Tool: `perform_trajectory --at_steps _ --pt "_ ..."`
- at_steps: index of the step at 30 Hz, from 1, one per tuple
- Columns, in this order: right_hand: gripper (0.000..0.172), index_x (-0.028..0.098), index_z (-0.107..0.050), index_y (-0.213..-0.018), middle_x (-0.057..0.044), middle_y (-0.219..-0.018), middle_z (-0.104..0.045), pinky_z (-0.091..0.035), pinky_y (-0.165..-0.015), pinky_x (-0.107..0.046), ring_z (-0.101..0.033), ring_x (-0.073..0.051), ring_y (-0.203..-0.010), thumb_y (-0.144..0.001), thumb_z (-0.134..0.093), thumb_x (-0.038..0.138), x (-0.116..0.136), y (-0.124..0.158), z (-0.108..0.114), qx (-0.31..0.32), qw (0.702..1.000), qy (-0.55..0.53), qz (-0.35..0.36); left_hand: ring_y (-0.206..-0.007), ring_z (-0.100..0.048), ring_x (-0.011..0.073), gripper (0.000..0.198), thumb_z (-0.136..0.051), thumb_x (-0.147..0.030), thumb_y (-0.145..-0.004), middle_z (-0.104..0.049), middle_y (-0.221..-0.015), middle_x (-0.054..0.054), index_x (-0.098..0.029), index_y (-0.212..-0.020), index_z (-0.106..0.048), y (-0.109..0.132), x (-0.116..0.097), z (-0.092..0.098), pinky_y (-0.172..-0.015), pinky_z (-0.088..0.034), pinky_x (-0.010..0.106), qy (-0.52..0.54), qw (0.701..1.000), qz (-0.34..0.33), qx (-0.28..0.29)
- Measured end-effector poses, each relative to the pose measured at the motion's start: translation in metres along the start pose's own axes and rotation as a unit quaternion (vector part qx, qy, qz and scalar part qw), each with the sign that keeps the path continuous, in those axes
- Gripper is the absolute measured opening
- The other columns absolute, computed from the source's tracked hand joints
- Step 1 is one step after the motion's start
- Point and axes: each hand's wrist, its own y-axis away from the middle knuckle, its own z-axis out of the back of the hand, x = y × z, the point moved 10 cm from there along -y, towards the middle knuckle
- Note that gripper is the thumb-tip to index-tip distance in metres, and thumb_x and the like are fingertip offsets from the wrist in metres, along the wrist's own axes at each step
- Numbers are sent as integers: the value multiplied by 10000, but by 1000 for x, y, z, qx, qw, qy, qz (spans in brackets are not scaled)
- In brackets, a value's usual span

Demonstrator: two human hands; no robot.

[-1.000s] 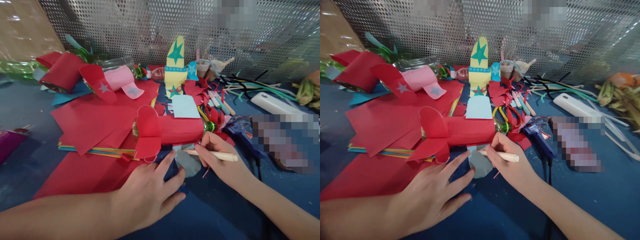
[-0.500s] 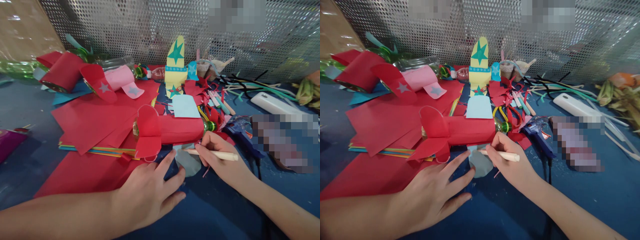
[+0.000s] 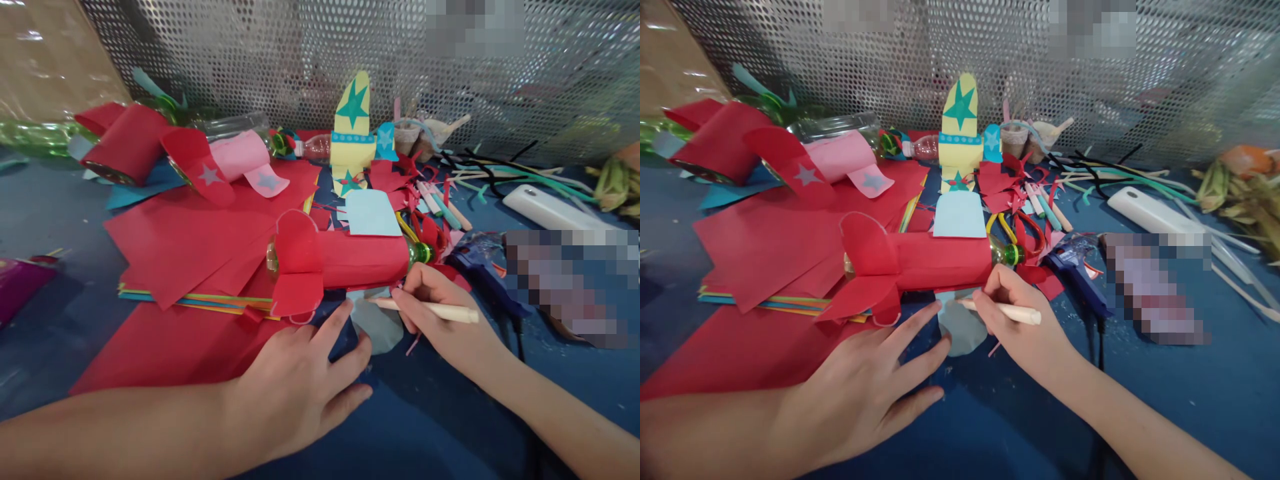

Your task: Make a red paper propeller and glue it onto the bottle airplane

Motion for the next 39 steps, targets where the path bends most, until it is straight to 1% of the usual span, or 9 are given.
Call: perform_trajectory --at_steps 3,8,16,21,28,39 --pt "254 231 -362 -668 76 -486 -435 -342 -417 -203 -400 -92 -440 -870 -512 267 1 0 0 -1 1000 1 -5 -675 -655 234 338 -426 -372 -910 -502 -1283 208 -224 -1174 -577 0 1 -1 -530 -551 409 -2 1000 4 5" --pt "247 233 -361 -680 77 -493 -439 -344 -422 -203 -403 -94 -448 -875 -508 268 0 -1 0 1 1000 -3 -7 -653 -655 238 333 -410 -362 -916 -521 -1252 220 -208 -1152 -588 0 0 3 -511 -547 407 0 1000 0 -9" --pt "255 234 -362 -673 81 -491 -431 -342 -409 -195 -389 -91 -444 -878 -508 277 -1 0 -2 10 1000 -18 -7 -659 -660 247 334 -408 -360 -916 -517 -1257 227 -204 -1152 -585 0 0 2 -512 -550 419 6 1000 -1 -5" --pt "254 228 -367 -665 83 -496 -432 -340 -423 -193 -389 -85 -447 -872 -513 241 -1 1 -1 5 1000 -13 -7 -656 -660 256 335 -406 -360 -917 -521 -1254 228 -202 -1154 -581 0 1 2 -505 -547 426 8 1000 0 -5" --pt "257 225 -370 -663 85 -487 -434 -335 -419 -186 -387 -80 -440 -880 -505 243 -2 0 -1 7 1000 -10 -5 -655 -658 253 326 -411 -361 -917 -533 -1246 229 -203 -1141 -586 0 0 3 -512 -548 426 8 1000 -2 -20" --pt "257 226 -376 -662 88 -487 -446 -347 -419 -180 -400 -78 -441 -880 -510 245 -2 1 -2 14 1000 -11 -5 -657 -659 260 322 -428 -359 -911 -531 -1256 232 -203 -1148 -581 1 -1 4 -510 -546 430 8 1000 -3 -16"
